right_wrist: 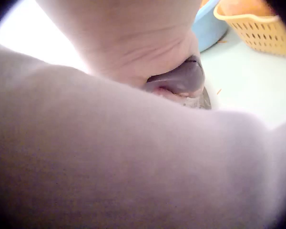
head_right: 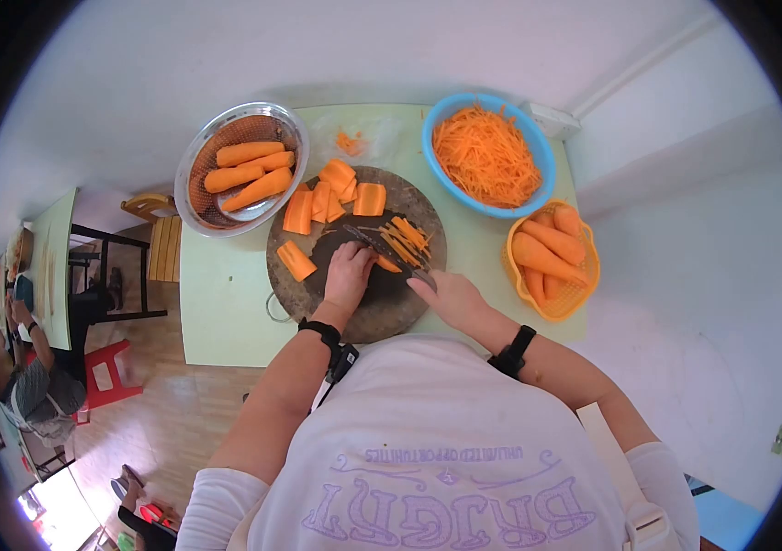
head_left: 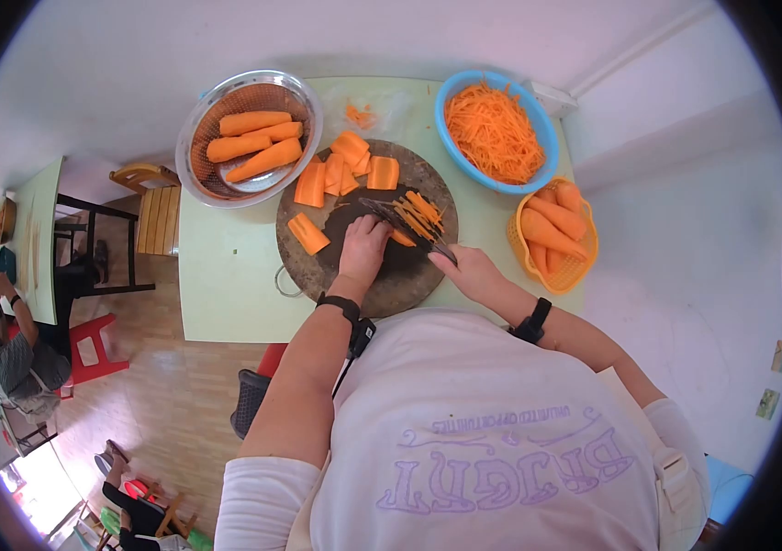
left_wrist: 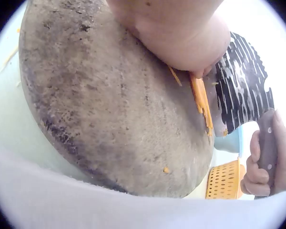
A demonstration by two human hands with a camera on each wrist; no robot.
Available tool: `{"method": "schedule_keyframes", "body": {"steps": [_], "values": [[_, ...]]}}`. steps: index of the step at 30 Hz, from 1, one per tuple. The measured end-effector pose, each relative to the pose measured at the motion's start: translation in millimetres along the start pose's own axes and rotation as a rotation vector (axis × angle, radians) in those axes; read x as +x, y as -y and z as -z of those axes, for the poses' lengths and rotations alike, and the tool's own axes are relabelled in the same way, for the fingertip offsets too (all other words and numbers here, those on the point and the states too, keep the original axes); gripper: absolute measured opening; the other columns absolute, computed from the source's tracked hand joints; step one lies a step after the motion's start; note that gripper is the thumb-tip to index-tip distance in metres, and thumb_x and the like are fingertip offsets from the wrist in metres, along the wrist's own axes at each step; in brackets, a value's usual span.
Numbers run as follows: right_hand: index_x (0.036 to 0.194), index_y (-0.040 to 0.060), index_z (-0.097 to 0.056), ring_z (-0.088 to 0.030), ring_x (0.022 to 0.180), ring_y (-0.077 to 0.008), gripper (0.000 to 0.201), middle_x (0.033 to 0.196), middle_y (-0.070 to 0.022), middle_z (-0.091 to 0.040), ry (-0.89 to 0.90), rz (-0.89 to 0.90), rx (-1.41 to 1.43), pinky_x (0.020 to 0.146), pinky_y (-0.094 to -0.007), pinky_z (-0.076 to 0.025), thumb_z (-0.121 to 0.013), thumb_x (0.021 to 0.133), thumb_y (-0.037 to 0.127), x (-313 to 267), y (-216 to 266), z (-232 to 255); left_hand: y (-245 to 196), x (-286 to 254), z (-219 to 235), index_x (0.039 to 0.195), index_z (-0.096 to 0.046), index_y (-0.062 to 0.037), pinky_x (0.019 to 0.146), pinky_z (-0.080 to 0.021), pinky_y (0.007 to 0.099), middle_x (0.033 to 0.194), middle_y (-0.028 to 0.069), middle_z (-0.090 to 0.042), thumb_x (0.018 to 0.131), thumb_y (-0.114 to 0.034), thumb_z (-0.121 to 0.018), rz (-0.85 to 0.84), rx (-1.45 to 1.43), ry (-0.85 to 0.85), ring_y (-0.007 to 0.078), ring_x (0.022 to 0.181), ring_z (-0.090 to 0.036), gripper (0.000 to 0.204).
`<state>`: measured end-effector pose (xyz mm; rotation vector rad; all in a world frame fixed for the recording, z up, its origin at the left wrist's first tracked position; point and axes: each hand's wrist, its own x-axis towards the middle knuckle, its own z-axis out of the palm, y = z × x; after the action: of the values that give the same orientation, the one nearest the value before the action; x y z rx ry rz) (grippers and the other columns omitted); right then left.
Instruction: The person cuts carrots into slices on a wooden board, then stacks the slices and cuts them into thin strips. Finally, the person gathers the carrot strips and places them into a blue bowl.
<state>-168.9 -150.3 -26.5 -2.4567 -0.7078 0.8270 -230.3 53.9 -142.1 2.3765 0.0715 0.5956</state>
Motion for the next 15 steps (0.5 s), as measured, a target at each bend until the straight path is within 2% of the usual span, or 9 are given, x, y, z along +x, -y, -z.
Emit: {"method": "schedule_keyframes", "body": {"steps": [11,13,15], "values": [[0.103,-0.0029,-0.063,-0.062,0.088,-0.0432,0.054,0.091,-0.0264,-0.066,0.038,-0.032,-0.027,0.077,-0.0477,-0.049,-0.048,0.097,0.048,3,5,2,-1,1,1,0.084,-0.066,-0.0072,0.076,-0.048,0.039,0.086,0.0078,-0.058,0.077,-0.007,-0.068,-0.01,-0.017,-0.02,0.0292,0.084,-0.057,0.008],[0.106,-0.0024,-0.062,-0.062,0.089,-0.0432,0.053,0.092,-0.0265,-0.066,0.11,-0.06,-0.027,0.078,-0.0475,-0.049,-0.047,0.097,0.048,6,18,9,-2,2,2,0.085,-0.066,-0.0069,0.076,-0.048,0.0386,0.087,0.0081,-0.058,0.077,-0.007,-0.068,-0.004,-0.015,-0.006,0.0292,0.085,-0.057,0.008],[0.105,-0.0024,-0.062,-0.062,0.089,-0.0433,0.053,0.091,-0.0267,-0.066,0.079,-0.061,-0.033,0.078,-0.0475,-0.049,-0.047,0.097,0.048,10,10,-2,0,-1,-1,0.085,-0.066,-0.0068,0.077,-0.048,0.0387,0.087,0.0082,-0.059,0.077,-0.007,-0.068,-0.002,-0.007,-0.001,0.0292,0.085,-0.058,0.008]]}}
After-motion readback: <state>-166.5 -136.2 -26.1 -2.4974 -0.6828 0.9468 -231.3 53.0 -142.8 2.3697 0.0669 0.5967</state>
